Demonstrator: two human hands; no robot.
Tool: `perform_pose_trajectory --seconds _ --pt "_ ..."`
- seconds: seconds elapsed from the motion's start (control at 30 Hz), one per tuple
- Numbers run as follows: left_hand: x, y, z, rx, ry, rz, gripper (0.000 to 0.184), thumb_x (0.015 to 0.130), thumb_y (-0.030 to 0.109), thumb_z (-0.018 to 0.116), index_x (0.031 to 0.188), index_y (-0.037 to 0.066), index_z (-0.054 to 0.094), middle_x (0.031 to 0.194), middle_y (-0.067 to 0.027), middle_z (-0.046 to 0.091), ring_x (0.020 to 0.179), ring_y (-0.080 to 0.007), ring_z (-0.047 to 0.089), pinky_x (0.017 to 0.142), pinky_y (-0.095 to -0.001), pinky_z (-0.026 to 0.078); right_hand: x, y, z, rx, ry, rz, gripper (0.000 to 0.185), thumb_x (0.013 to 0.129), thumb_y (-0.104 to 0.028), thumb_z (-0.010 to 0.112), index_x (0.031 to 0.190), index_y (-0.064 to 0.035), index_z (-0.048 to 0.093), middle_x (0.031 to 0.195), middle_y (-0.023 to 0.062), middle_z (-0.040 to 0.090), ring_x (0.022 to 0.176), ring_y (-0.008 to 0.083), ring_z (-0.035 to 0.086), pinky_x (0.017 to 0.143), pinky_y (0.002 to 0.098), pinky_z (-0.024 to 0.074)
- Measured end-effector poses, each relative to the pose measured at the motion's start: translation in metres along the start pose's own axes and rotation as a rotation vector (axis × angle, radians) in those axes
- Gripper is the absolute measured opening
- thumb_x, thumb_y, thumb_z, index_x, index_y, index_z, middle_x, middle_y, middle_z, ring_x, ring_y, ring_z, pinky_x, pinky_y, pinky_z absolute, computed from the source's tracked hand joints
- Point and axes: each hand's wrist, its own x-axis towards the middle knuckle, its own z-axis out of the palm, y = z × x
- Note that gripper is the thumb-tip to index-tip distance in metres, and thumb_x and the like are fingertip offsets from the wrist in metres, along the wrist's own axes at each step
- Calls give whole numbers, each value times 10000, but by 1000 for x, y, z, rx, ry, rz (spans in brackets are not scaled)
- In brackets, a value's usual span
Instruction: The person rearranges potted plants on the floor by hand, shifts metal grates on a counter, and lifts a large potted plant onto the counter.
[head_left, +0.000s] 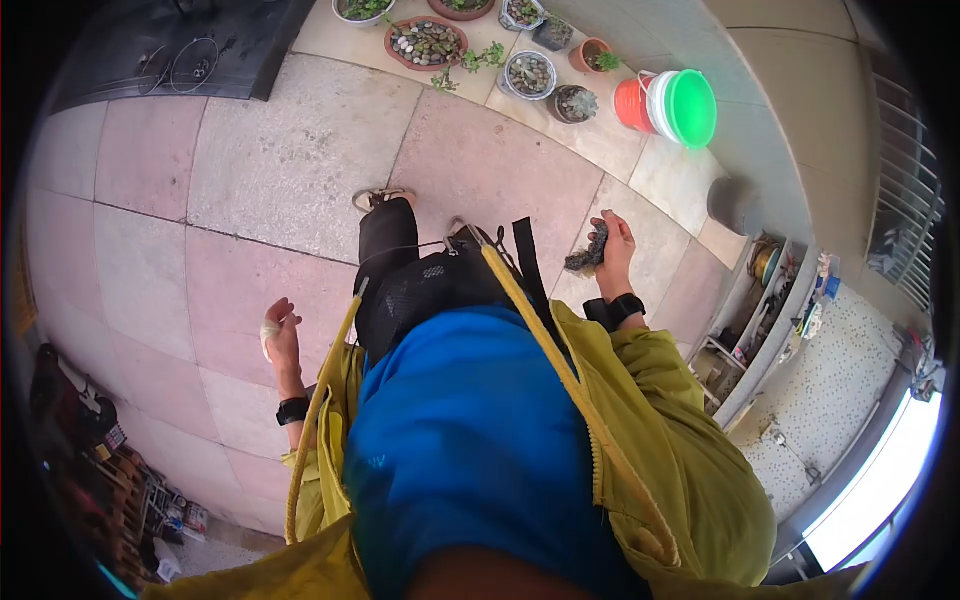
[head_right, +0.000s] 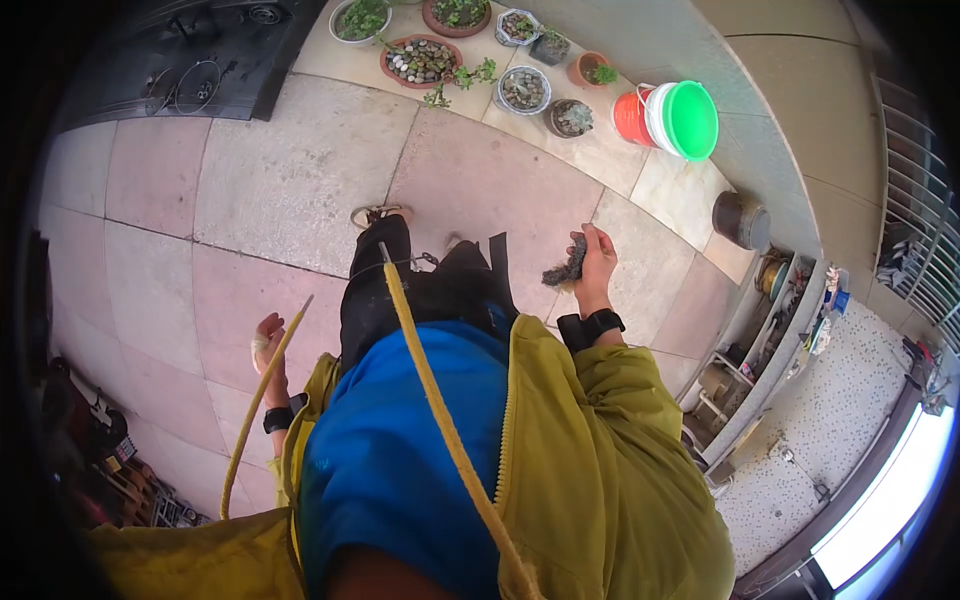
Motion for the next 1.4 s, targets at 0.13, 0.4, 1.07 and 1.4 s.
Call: perform_pose_trajectory --seconds 0.13,0.4,1.07,1.4 --pt "-52 -25 34 106 -15 88 384 865 55 529 1244 14 571 1113 -128 650 874 -203 649 784 -323 516 13 56 -117 80 69 0 191 870 -167 704 963 -26 615 831 117 689 619 162 618 535 283 525" --pt "-134 -21 65 306 -5 213 366 839 53 555 1203 41 601 1044 -122 692 799 -187 651 727 -333 521 -24 162 -324 97 292 126 199 887 -202 693 997 -70 592 867 104 677 620 166 604 512 274 496" --pt "-267 -263 -150 174 346 148 294 838 81 577 1126 63 632 976 -116 703 853 -220 672 753 -342 523 -136 225 -221 26 -124 45 175 916 -201 632 987 -47 588 939 71 643 732 195 650 553 310 515" --pt "-268 -363 -237 67 405 61 305 847 73 572 1147 57 626 992 -128 697 855 -225 672 753 -348 522 -256 225 -87 -102 -243 -4 168 883 -165 674 968 -48 590 843 100 663 697 180 633 562 304 514"
